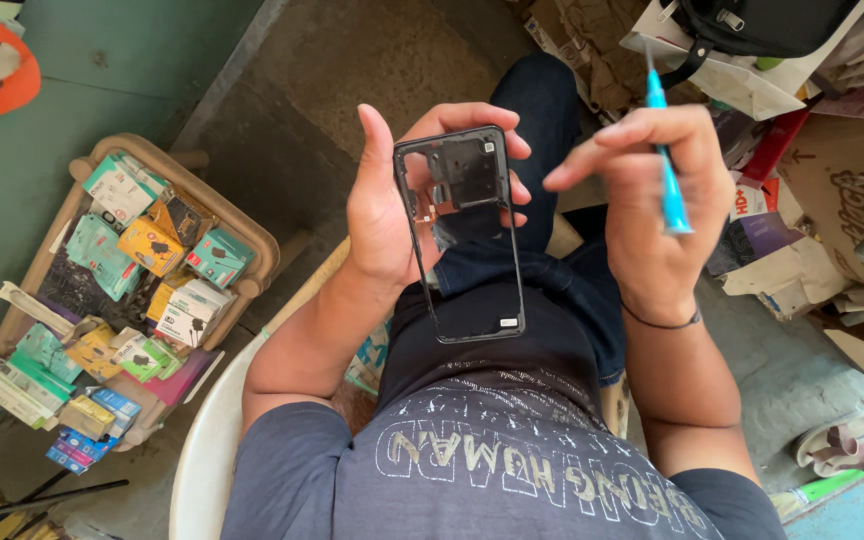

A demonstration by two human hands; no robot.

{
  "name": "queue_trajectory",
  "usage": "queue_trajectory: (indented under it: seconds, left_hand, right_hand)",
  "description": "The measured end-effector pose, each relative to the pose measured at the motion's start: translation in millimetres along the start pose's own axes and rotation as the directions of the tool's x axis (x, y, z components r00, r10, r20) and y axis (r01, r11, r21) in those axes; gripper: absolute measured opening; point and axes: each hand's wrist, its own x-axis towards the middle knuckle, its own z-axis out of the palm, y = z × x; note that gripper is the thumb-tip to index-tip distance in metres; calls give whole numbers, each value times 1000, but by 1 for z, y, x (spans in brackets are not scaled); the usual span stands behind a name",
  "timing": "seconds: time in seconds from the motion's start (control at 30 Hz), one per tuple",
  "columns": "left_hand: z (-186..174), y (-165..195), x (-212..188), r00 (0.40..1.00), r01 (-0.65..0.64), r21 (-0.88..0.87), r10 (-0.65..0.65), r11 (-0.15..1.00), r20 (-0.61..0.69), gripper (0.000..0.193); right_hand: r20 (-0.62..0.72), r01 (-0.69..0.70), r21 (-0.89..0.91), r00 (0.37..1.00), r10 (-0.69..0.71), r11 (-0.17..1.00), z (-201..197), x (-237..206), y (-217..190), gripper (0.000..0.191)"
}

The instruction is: The person uses a blue precision screwdriver to pry and remove small components from a black smartphone frame. They work along the edges and corners, detaching parts and setting them aside while seated.

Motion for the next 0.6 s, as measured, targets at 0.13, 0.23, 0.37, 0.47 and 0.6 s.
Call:
queue_trajectory:
  seconds: [0.13, 0.23, 0.37, 0.47, 0.6]
  left_hand:
    - [0, 0, -1, 1000, -17, 28, 17, 999, -3, 97]
    - [1, 0, 0, 999, -30, 53, 31, 998, -31, 97]
    - [1, -1, 0, 999, -19, 0, 19, 1000, -36, 95]
    - [0, -1, 0, 999, -25, 9, 26, 1000, -44, 95]
    - [0, -2, 1, 998, -37, 21, 38, 999, -41, 95]
  right_hand:
    - [7, 232, 123, 972, -235, 965, 5, -11, 3, 56]
    - [-12, 310, -67, 950, -312, 948, 6, -20, 0, 65]
    - [29, 289, -241, 956, -291, 926, 4, -31, -9, 47]
    - [70, 301, -315, 953, -295, 900, 5, -38, -11, 28]
    - [122, 355, -384, 935, -334, 853, 7, -39, -6, 14]
